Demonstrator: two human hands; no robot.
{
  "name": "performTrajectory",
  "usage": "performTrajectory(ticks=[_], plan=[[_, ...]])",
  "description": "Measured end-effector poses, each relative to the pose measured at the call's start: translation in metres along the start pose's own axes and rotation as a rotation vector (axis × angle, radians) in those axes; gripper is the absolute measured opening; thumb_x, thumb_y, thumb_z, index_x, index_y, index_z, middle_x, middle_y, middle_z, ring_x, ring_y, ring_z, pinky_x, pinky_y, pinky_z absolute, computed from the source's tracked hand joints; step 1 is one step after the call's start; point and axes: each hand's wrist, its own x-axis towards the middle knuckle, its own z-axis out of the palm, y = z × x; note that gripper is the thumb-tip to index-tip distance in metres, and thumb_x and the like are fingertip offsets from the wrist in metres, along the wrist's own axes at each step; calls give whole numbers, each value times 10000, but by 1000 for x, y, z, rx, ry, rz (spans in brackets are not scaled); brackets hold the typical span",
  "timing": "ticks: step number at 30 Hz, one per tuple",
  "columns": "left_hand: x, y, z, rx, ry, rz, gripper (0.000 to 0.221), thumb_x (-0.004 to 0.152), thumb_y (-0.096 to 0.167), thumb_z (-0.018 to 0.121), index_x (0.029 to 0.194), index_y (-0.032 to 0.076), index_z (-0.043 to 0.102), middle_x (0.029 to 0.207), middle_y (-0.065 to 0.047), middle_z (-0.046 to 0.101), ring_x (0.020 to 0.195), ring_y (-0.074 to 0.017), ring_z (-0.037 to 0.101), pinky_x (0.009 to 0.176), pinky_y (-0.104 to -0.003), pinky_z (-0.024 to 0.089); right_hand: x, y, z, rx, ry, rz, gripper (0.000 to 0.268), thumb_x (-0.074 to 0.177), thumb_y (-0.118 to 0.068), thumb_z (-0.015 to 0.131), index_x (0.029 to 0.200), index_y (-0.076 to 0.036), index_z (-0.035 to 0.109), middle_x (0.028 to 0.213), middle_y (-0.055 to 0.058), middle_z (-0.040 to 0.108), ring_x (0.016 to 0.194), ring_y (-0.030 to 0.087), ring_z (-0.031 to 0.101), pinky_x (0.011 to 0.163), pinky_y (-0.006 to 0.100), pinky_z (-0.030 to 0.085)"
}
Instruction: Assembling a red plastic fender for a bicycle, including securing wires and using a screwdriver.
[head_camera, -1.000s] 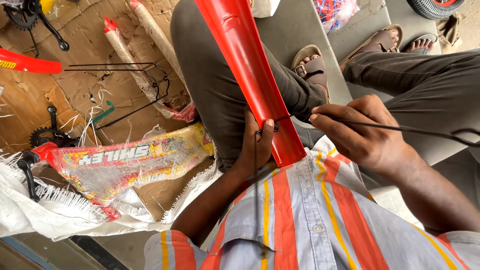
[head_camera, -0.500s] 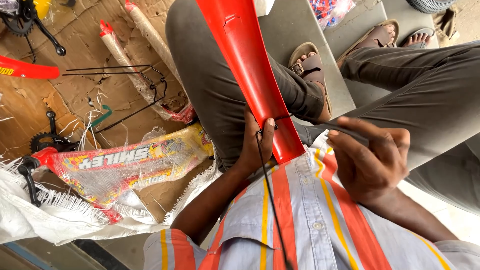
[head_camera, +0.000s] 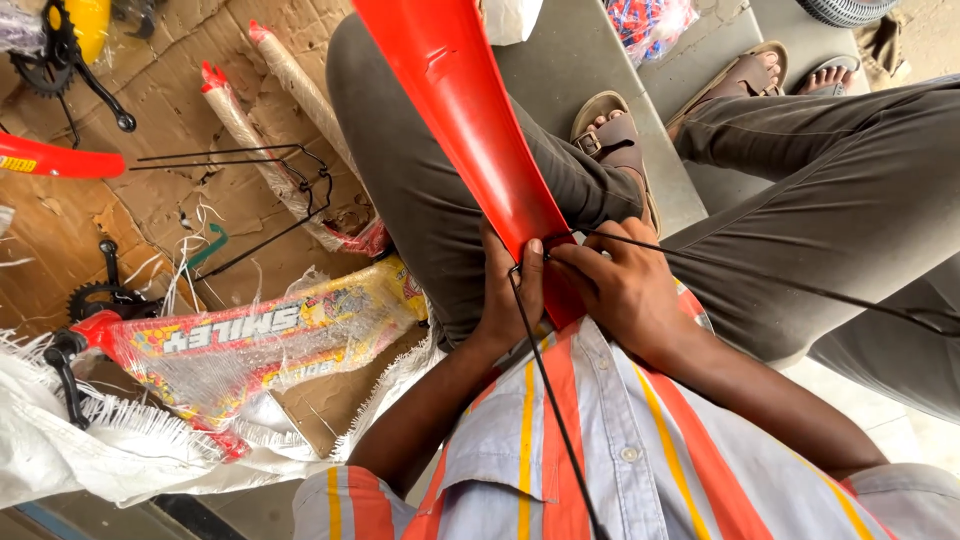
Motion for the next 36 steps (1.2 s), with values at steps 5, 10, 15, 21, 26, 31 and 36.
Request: performTrajectory(ticks=[5,10,15,21,26,31,36], plan=[[-5,-17,-2,-29,-11,-9,377,1147,125,416,1461,-36,282,1256,-151,520,1091,-170,543,976,-316,495,4,-1,3,-11,-13,-5,169,891,-184,773,1045,-118,763,823,60,654,774,261,563,733,404,457],[2,3,1,-75,-21,7,410,1130,133,403,1469,-29,240,1262,-154,519,1093,-172,568,965,-320,509,6,-6,-1,-18,-33,-37,154,888,-169,745,1015,-83,739,795,67,641,739,262,564,711,398,463],[2,-3,0,91,-7,55,384,1124,135,421,1446,-43,312,1305,-189,544,1161,-233,583,1029,-370,483,9,-7,-2,-77,-111,-38,178,803,-139,701,965,-67,692,787,76,603,736,273,616,704,418,505],[11,22,3,15,-45,46,368,1130,143,403,1443,-42,351,1338,-195,587,1216,-255,604,1087,-382,474,10,-3,-1,-117,-147,-61,228,800,-131,669,1017,-64,671,873,65,618,786,248,668,702,397,532],[11,17,0,-30,-47,18,411,1123,133,394,1479,-45,291,1357,-199,577,1232,-255,596,1096,-377,467,5,6,8,-79,-120,-103,223,848,-149,678,1051,-58,674,900,53,627,806,218,678,727,376,541],[5,10,2,-133,-43,-28,439,1124,94,387,1515,-44,243,1397,-217,579,1241,-258,613,1105,-379,487,-1,11,13,-28,-79,-134,209,847,-171,745,1027,-73,702,837,60,610,744,245,664,681,381,540],[2,-2,-3,-258,-79,-65,396,1137,68,364,1499,-47,252,1430,-222,561,1243,-257,617,1104,-379,504,0,4,6,54,-82,-53,230,849,-113,766,1070,-69,721,833,81,643,723,277,666,642,391,537]])
